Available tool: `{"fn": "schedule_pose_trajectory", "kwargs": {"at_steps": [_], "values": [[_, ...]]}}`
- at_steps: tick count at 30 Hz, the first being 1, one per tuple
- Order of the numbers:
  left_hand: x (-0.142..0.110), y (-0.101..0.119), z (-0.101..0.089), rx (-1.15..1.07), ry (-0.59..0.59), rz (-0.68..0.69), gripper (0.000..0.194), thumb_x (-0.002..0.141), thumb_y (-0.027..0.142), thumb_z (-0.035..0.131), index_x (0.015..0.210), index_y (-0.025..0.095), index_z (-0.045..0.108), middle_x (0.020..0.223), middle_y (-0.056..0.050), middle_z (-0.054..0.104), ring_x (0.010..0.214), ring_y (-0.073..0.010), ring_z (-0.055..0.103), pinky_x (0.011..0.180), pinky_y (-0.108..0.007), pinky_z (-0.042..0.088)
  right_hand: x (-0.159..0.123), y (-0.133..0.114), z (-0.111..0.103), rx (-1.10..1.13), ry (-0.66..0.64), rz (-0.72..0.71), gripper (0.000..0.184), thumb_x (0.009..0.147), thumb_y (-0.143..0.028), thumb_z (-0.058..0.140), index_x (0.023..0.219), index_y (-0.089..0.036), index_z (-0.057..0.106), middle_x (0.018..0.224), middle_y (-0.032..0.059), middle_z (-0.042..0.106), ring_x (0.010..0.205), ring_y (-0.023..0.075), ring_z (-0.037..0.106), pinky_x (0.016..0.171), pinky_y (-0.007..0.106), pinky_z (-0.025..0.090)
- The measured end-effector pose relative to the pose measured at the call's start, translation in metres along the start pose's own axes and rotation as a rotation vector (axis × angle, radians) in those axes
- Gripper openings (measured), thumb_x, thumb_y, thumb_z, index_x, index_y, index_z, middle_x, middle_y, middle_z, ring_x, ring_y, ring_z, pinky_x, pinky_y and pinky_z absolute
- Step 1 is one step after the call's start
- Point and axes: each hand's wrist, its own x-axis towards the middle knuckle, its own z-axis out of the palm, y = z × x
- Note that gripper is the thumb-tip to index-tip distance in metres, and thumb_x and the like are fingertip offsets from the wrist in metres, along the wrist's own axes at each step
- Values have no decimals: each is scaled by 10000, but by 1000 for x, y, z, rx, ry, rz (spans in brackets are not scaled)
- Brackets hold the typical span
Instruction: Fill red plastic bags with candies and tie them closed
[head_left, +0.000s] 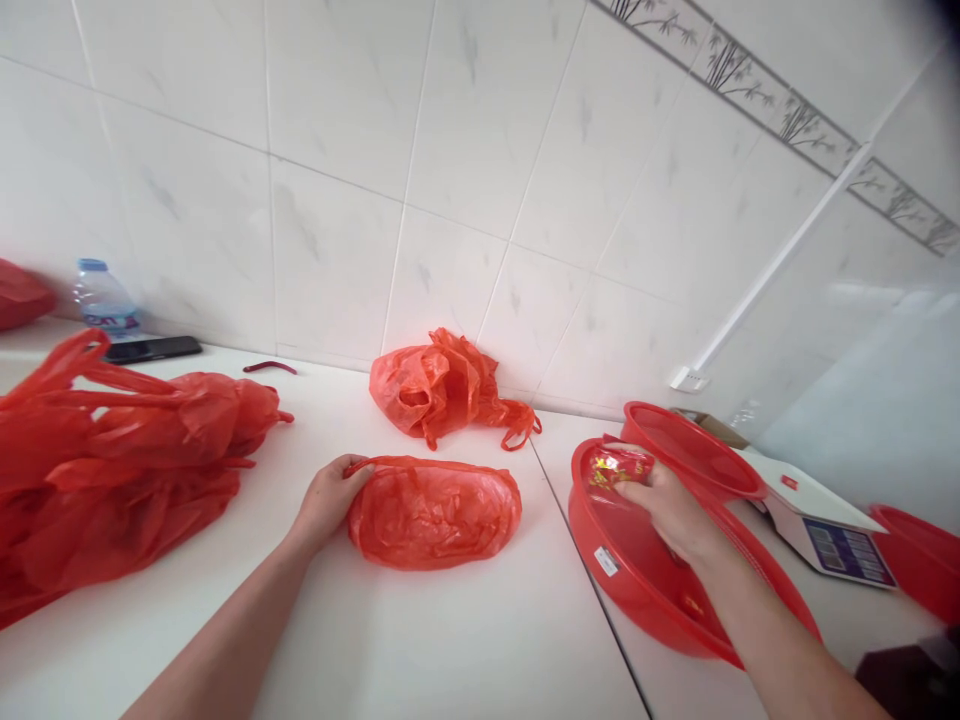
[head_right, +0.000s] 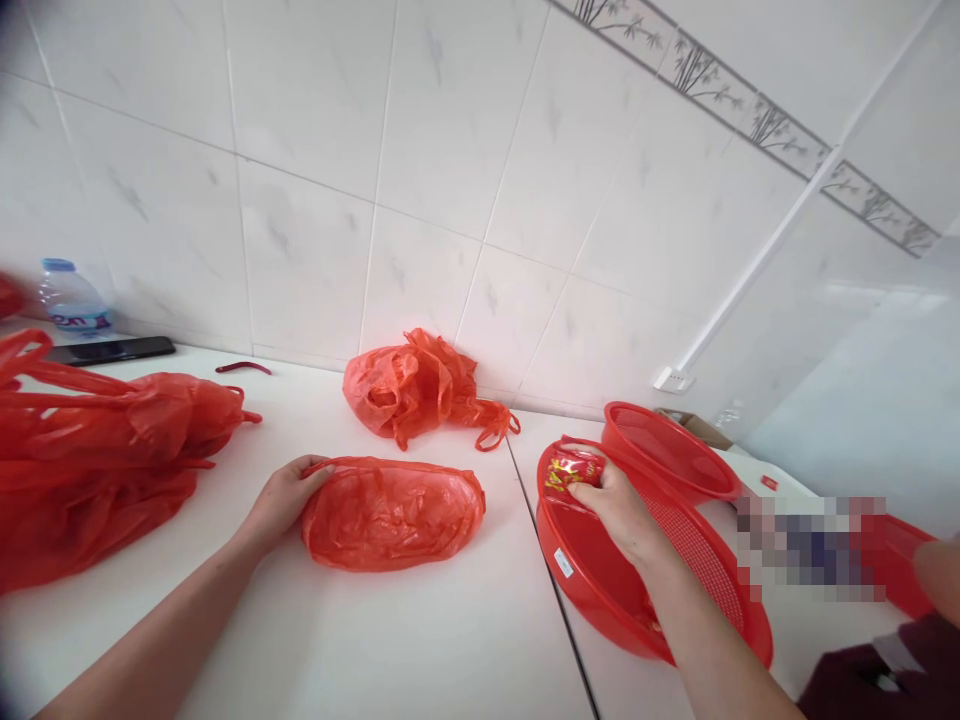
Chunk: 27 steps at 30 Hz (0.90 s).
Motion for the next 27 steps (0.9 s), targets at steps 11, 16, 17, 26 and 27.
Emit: {"fn": "schedule_pose_trajectory", "kwargs": {"at_steps": [11,16,17,26,27], "values": [[4,-9,4,58,9,72,293,755,436,518,876,195,634,829,-38,715,765,-209,666,645,-269,495,-24,-25,144,62,-686,-18,498,637,-139,540,1126,-236,565,919,-11,651,800,153,602,669,248,477],[5,-12,3,60,-7,86,282,761,429,510,852,191,631,816,-44,715,764,-210,667,651,-272,493,-9,-22,186,-51,-512,-38,521,660,-193,586,1177,-249,558,1058,24,669,890,175,638,729,265,491],[5,-12,3,62,-6,91,283,761,430,507,846,189,631,811,-45,715,759,-210,666,649,-273,492,-6,-22,188,-56,-457,-40,526,672,-212,590,1196,-237,545,1102,42,657,903,178,639,760,278,491],[7,-14,6,29,10,98,240,742,391,520,802,185,627,759,-35,708,710,-197,655,613,-263,483,5,-8,74,-336,8,-39,333,760,-395,488,1016,-228,622,1103,65,661,1031,237,602,879,360,455],[7,-15,7,22,11,96,234,741,385,521,800,186,629,759,-33,708,707,-195,654,608,-260,481,8,2,53,-422,67,-8,349,759,-422,483,1022,-240,622,1096,64,665,1022,247,608,857,373,464]]}}
